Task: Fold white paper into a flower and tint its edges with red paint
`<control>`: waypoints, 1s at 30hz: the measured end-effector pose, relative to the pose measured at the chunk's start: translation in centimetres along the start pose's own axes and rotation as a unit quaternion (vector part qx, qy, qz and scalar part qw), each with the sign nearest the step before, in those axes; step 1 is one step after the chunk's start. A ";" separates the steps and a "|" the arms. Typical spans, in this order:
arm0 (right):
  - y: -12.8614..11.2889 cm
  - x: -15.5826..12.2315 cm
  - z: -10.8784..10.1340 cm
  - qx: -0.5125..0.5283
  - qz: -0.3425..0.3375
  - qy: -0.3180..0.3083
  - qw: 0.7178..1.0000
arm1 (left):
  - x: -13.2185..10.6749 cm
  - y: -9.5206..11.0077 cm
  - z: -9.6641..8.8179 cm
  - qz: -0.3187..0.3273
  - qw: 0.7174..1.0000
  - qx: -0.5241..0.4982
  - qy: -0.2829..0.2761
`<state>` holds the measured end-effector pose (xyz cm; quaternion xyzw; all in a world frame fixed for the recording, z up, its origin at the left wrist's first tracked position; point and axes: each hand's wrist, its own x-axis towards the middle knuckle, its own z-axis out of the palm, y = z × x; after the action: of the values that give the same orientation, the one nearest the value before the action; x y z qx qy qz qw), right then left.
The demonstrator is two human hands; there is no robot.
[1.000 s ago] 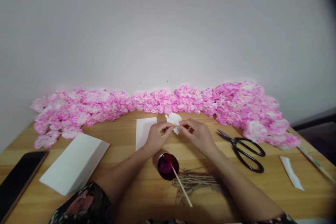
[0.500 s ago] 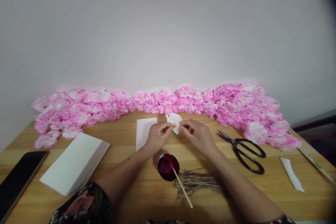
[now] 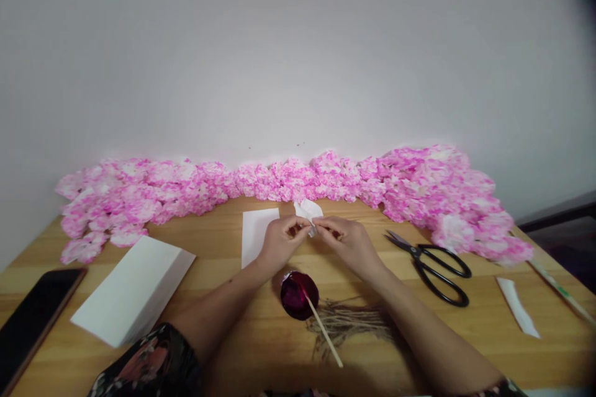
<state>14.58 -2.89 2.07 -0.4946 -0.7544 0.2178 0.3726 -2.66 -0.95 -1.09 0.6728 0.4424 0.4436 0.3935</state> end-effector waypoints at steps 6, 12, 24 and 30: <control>-0.3 -0.4 0.8 -0.067 -0.060 0.032 0.995 | -0.1 -0.3 0.2 -0.008 1.000 0.011 0.012; -0.4 -0.3 0.7 -0.019 -0.011 0.016 1.000 | -0.1 -0.1 0.2 0.005 0.999 0.035 0.008; -0.2 -0.4 0.7 -0.078 -0.062 0.037 0.994 | -0.1 -0.1 0.2 0.005 1.000 0.028 -0.003; -0.2 -0.7 1.3 -0.129 -0.096 0.067 0.985 | -0.2 0.0 0.2 0.009 0.999 0.039 0.003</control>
<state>13.57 -3.53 1.14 -0.4776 -0.7934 0.0482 0.3743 -2.54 -1.13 -1.21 0.6902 0.4545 0.4314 0.3619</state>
